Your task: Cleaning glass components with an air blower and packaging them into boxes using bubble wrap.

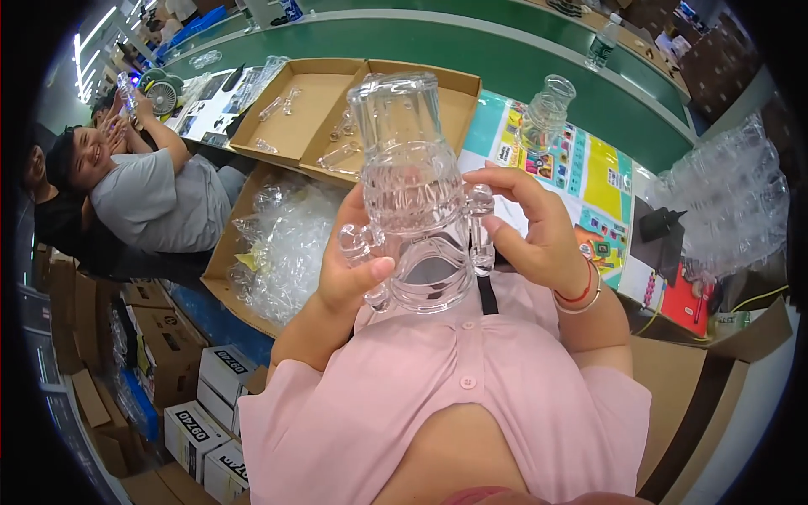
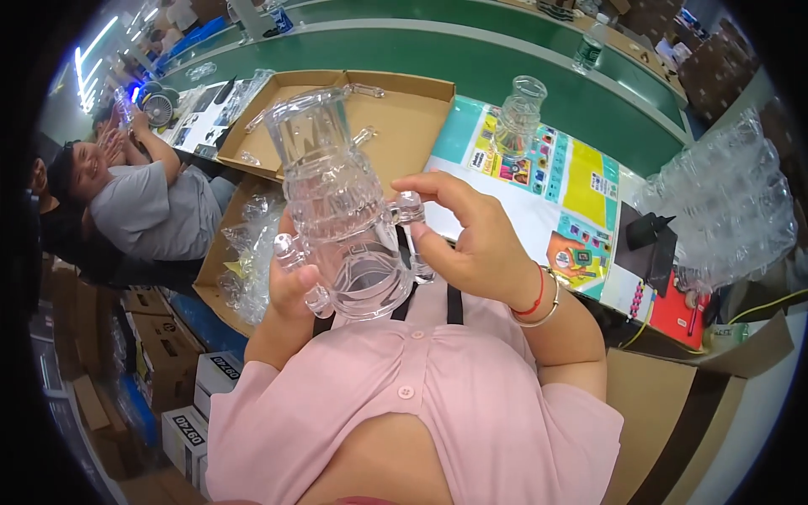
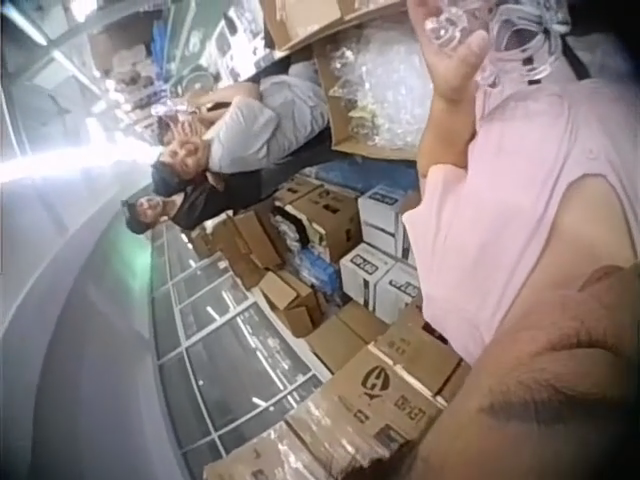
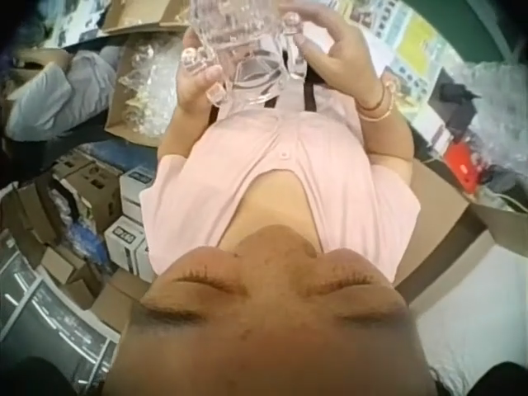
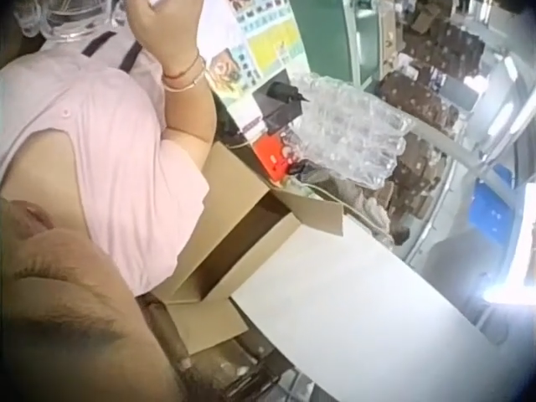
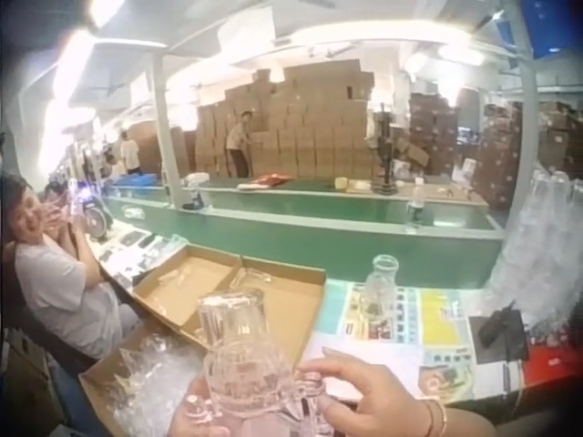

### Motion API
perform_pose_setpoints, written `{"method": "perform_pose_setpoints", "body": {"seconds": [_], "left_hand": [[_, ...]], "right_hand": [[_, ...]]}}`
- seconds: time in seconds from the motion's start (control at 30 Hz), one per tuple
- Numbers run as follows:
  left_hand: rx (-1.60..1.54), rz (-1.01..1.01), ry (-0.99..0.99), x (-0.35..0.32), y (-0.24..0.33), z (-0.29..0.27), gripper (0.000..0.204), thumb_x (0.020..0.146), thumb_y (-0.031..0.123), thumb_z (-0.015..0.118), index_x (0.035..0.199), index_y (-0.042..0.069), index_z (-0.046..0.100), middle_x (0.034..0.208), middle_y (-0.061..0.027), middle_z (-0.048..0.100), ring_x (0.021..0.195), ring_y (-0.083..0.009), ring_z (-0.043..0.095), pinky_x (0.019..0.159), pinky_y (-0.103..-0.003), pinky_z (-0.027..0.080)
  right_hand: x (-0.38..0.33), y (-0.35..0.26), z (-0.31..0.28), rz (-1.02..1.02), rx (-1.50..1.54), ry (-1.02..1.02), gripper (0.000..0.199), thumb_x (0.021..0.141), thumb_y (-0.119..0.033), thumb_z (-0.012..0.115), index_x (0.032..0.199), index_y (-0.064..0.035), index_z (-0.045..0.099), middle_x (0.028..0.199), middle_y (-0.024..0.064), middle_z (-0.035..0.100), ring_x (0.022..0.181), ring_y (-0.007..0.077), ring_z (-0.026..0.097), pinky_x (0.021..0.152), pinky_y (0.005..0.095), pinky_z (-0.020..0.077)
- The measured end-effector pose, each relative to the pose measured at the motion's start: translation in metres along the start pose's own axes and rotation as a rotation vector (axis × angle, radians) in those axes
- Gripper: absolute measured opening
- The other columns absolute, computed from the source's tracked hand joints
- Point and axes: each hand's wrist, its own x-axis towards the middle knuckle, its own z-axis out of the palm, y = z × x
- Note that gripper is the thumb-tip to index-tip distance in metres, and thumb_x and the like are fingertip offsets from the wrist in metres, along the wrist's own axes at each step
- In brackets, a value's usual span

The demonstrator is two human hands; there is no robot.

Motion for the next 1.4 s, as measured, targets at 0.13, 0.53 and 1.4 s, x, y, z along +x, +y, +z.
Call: {"method": "perform_pose_setpoints", "body": {"seconds": [0.13, 0.53, 1.4], "left_hand": [[0.148, 0.063, -0.045, -0.004, 0.002, -0.004, 0.086, 0.066, 0.008, 0.069, 0.136, -0.001, 0.020, 0.133, -0.0199, 0.036, 0.123, -0.0300, 0.038, 0.101, -0.042, 0.031], [0.804, 0.294, -0.546, 0.009, 0.024, -0.011, 0.062, 0.066, 0.007, 0.073, 0.123, 0.006, 0.048, 0.127, -0.0259, 0.042, 0.117, -0.0377, 0.044, 0.092, -0.042, 0.041], [0.749, 0.121, -0.453, 0.022, -0.032, -0.044, 0.071, 0.070, 0.036, 0.073, 0.125, 0.002, 0.043, 0.125, -0.0138, 0.045, 0.118, -0.0286, 0.041, 0.099, -0.039, 0.030]], "right_hand": [[0.001, -0.005, 0.000, -0.149, -0.223, 0.056, 0.032, 0.069, -0.001, 0.058, 0.100, 0.0025, 0.055, 0.092, 0.0119, 0.061, 0.083, 0.0219, 0.057, 0.094, 0.0347, 0.0388], [-0.028, 0.034, -0.007, 0.068, -0.091, -0.088, 0.046, 0.071, -0.019, 0.066, 0.111, 0.0001, 0.054, 0.102, 0.0163, 0.061, 0.085, 0.0275, 0.063, 0.076, 0.0328, 0.0501], [-0.002, 0.069, 0.011, -0.081, 0.291, -0.173, 0.030, 0.088, -0.017, 0.050, 0.115, -0.0042, 0.047, 0.125, 0.0193, 0.045, 0.114, 0.0301, 0.045, 0.095, 0.0394, 0.0367]]}}
